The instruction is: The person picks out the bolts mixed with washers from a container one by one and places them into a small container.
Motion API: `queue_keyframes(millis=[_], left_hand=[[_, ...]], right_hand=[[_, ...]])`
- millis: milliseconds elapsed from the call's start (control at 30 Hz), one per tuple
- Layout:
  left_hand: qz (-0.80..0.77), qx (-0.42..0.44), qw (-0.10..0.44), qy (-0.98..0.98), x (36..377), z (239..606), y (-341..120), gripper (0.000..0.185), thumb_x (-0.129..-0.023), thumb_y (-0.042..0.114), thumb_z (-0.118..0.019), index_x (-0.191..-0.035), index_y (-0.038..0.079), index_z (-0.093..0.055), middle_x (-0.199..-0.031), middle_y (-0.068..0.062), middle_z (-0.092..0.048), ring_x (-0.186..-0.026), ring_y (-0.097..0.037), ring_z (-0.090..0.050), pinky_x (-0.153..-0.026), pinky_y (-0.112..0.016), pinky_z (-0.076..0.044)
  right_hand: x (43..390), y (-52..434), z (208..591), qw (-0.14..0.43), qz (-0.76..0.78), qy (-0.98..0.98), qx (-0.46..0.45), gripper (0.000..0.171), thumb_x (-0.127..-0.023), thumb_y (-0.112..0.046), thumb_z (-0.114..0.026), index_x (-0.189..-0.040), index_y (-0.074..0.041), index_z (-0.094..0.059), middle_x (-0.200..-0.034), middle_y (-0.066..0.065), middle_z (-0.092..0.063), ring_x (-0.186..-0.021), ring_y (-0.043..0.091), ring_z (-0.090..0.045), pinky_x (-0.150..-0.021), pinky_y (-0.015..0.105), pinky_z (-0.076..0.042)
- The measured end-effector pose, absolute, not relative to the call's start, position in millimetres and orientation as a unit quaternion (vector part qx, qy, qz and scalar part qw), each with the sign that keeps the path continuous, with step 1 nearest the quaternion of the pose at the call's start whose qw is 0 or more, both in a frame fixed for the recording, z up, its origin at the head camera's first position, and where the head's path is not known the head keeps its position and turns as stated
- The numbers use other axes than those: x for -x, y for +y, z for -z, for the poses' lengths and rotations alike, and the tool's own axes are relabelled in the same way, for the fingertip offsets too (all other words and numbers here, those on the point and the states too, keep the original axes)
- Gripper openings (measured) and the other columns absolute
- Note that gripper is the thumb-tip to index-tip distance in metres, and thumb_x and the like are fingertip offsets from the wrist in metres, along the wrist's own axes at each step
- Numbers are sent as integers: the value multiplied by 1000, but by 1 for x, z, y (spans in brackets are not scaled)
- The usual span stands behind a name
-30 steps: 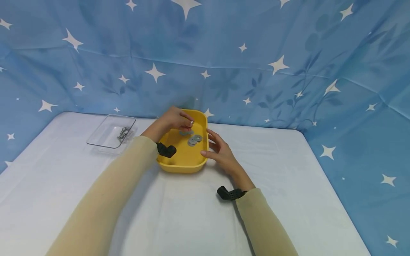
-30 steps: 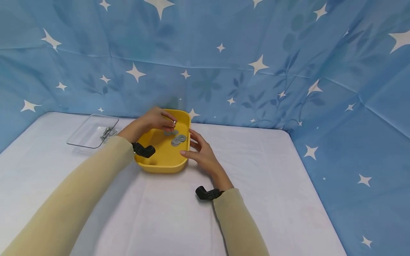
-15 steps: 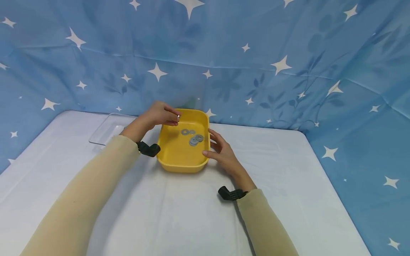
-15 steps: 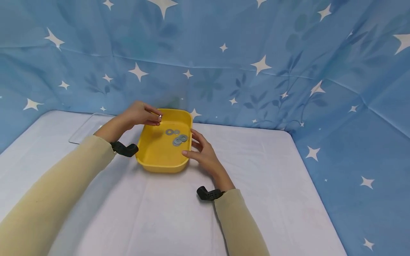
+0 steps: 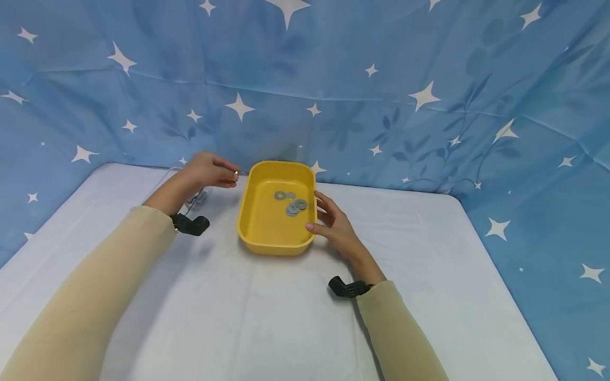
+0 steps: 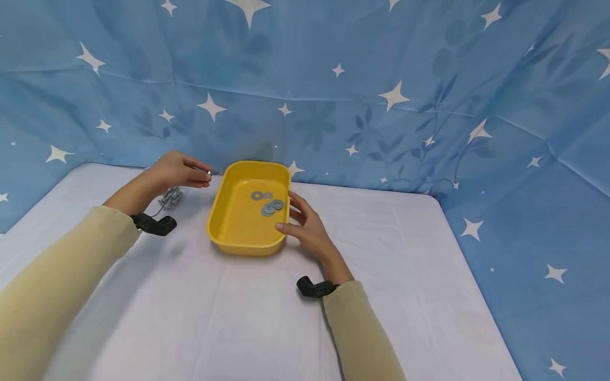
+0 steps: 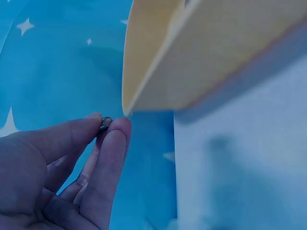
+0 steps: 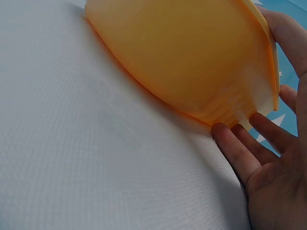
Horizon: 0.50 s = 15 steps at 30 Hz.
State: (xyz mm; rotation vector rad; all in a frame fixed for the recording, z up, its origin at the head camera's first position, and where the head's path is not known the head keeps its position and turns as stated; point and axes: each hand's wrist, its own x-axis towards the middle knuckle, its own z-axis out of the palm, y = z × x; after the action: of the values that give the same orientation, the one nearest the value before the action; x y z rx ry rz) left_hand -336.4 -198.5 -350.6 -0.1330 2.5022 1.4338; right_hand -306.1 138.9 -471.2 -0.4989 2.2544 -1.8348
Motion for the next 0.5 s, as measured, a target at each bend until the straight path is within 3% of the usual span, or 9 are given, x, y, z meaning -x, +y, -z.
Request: queue_keyframes(millis=[233, 500], left_hand=[[-484, 56, 105, 867, 331, 354, -227, 40, -96, 15, -69, -132, -2, -64, -102, -2, -74, -81, -6, -74, -85, -30, -63], [-474, 80, 98, 871, 326, 363, -256, 43, -98, 14, -67, -136, -6, -59, -101, -3, -73, -77, -3, -72, -90, -35, -62]], right_hand=[[304, 138, 468, 99, 615, 765, 163, 83, -89, -19, -76, -158, -33, -32, -165, 4, -33, -150, 32, -38, -124, 52, -32], [304, 137, 468, 96, 620, 761, 165, 83, -90, -16, -75, -158, -32, -32, -164, 4, -34, -149, 32, -39, -124, 53, -33]])
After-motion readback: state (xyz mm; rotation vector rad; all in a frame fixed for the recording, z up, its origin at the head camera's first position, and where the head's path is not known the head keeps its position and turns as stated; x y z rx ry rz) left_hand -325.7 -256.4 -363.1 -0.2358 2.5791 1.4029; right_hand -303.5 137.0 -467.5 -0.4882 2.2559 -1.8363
